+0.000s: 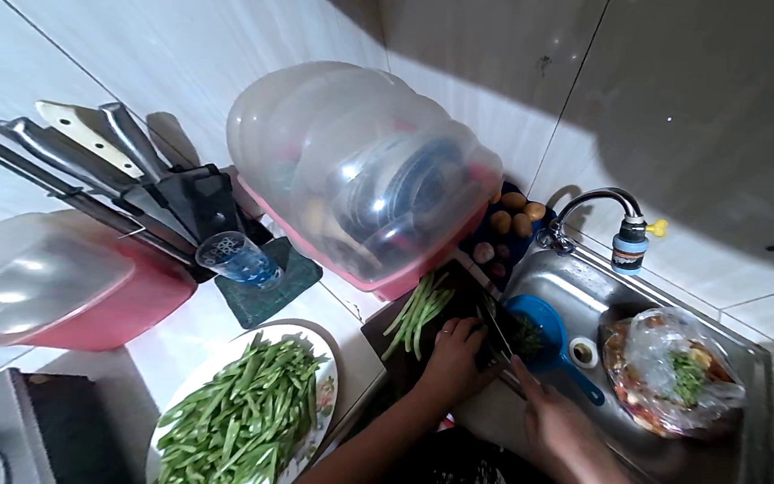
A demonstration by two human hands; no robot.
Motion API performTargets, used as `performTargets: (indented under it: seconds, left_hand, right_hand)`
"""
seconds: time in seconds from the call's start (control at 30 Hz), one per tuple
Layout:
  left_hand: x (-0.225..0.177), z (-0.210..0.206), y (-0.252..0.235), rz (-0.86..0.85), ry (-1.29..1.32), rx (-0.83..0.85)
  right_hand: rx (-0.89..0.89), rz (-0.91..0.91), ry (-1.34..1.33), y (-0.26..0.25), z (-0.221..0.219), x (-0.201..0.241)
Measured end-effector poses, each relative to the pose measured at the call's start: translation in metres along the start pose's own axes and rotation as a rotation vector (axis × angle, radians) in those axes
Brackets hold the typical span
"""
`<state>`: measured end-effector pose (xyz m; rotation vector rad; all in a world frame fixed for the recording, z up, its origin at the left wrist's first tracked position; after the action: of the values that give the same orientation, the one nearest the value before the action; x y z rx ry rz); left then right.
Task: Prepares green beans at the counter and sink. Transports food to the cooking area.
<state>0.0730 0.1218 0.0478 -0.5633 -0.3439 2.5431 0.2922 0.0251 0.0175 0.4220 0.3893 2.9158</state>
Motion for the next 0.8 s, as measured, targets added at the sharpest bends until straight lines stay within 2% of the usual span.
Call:
performTargets:
  seconds: [0.2, 0.57, 0.8]
  left_hand:
    - [0.000, -0.003, 0.002, 0.001, 0.002, -0.006]
    - [-0.002, 0.003, 0.000, 0.008, -0.011, 0.014]
    - [-0.004, 0.002, 0.000, 0.019, 0.015, 0.025]
  right_hand:
    - [0.154, 0.096, -0.066, 0.035, 0.027, -0.003]
    - [0.162, 0.123, -0.065, 0.048, 0.026, -0.005]
    - [0.216, 0.136, -0.067, 0.051, 0.049, 0.007]
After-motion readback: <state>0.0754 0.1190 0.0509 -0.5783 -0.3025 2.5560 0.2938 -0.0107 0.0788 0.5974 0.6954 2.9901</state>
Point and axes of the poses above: each hand's wrist, its own y-axis away from the middle knuckle, its own z-axis out of the back of the hand, x = y × z, the point moved 10 cm from there along -y, towards the middle knuckle, and after that the axes turned 13 degrees about -z, right-handed, at the moved point
